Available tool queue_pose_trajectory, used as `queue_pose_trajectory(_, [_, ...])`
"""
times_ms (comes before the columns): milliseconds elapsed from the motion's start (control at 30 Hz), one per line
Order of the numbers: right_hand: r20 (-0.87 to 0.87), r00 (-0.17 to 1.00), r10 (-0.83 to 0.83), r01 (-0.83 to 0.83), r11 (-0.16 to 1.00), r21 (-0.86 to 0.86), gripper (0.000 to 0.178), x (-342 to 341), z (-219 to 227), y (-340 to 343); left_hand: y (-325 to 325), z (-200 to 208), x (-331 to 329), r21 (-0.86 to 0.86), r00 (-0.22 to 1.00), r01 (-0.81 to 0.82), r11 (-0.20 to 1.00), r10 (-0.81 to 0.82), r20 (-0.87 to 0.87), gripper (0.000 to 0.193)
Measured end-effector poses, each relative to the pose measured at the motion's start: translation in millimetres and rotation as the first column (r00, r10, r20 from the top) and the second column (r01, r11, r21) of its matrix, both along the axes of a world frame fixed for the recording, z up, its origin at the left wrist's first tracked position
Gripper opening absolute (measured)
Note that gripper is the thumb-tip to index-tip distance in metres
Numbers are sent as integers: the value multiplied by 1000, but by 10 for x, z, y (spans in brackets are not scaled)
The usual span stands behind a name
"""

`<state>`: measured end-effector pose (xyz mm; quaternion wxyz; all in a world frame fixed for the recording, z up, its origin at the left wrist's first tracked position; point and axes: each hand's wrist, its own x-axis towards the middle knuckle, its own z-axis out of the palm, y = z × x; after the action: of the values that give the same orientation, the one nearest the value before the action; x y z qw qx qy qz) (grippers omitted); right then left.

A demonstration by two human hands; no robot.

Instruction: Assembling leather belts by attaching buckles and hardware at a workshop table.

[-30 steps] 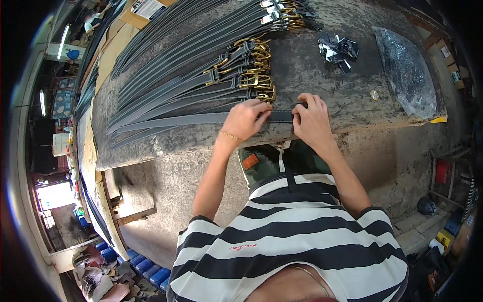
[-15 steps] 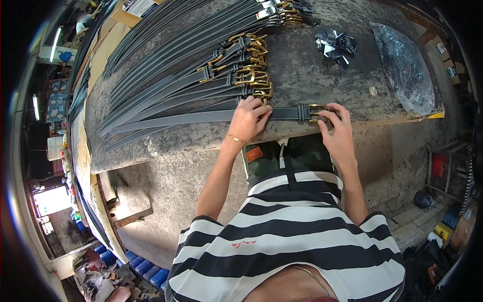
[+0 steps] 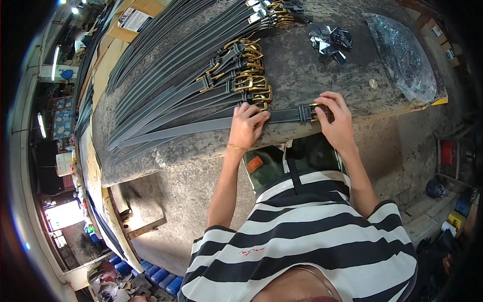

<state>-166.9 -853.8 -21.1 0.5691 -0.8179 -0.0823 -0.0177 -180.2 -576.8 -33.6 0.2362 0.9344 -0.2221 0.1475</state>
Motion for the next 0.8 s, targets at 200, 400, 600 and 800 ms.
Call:
queue_pose_trajectory(200, [286,957,40,29,972,-235,21,-74,-106,-102,-553,-145,143,-102,998,57,993,-53,44,14])
queue_pose_trajectory(400, [293,953,76,-7,973,-231,18,-188,-169,-205,-707,-170,90,-135,997,-53,989,61,51,13])
queue_pose_trajectory(600, [320,946,52,11,982,-190,11,-135,-178,-180,-775,-185,57,-163,994,-93,982,101,41,13])
queue_pose_trajectory(800, [406,912,64,97,927,-363,11,-67,-199,-185,-827,-180,42,-227,995,-90,970,96,18,13])
